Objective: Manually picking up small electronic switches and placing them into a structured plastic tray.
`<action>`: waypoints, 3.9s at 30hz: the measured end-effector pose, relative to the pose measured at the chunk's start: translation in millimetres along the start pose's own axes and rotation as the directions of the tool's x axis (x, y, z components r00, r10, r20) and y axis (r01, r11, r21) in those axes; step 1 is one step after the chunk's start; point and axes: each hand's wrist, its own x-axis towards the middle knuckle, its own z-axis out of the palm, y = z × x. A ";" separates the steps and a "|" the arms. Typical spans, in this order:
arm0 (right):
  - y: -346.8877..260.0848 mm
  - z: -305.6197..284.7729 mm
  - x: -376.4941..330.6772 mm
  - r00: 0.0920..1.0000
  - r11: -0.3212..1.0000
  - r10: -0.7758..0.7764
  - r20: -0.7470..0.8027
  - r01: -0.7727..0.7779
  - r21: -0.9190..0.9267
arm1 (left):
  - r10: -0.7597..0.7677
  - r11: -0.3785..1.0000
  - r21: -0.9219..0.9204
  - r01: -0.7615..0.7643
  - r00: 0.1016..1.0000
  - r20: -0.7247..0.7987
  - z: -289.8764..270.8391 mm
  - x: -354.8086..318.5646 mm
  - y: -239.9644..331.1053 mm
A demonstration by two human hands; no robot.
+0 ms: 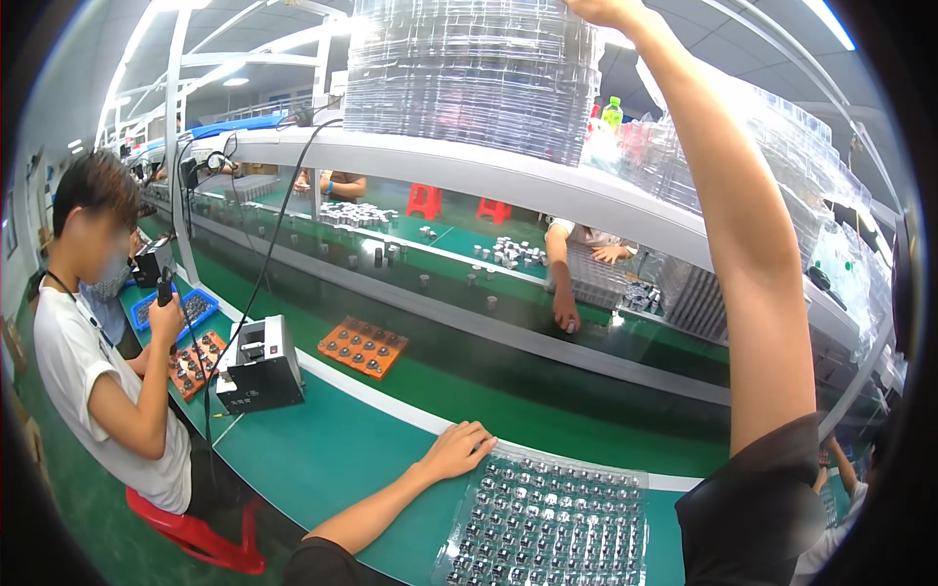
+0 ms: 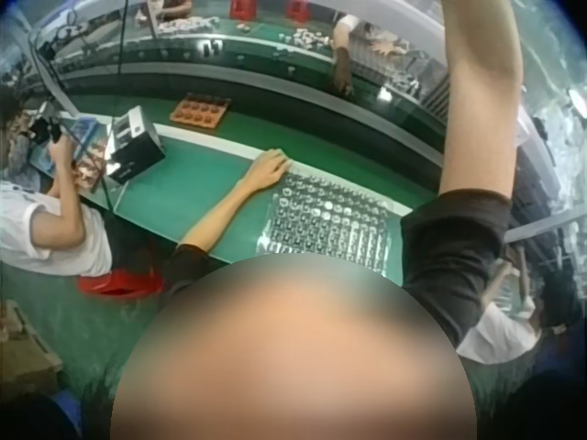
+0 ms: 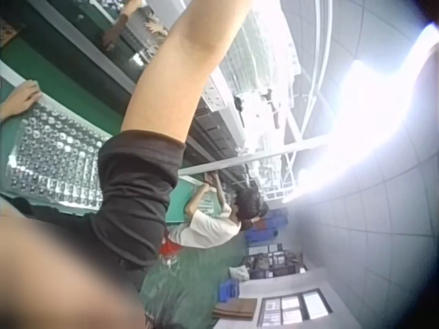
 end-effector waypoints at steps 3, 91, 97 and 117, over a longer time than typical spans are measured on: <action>7.3 17.4 12.5 0.997 0.998 -0.068 0.036 0.068 -0.009 | -0.029 1.000 -0.007 0.029 0.999 0.046 -0.1 0.4 4.1; -108.8 -46.4 26.3 0.956 0.869 -0.280 -0.094 0.293 0.398 | 0.013 0.999 -0.029 -0.015 0.997 -0.069 9.2 -2.6 -3.1; -150.9 -60.6 25.5 0.956 0.912 -0.222 -0.190 0.273 0.307 | -0.009 0.999 -0.046 0.005 0.996 -0.084 7.6 -5.4 -7.0; -42.9 -38.3 -33.4 0.969 0.998 -0.039 -0.245 0.049 0.033 | -0.012 1.000 -0.015 0.012 1.000 0.024 4.7 -4.6 -5.8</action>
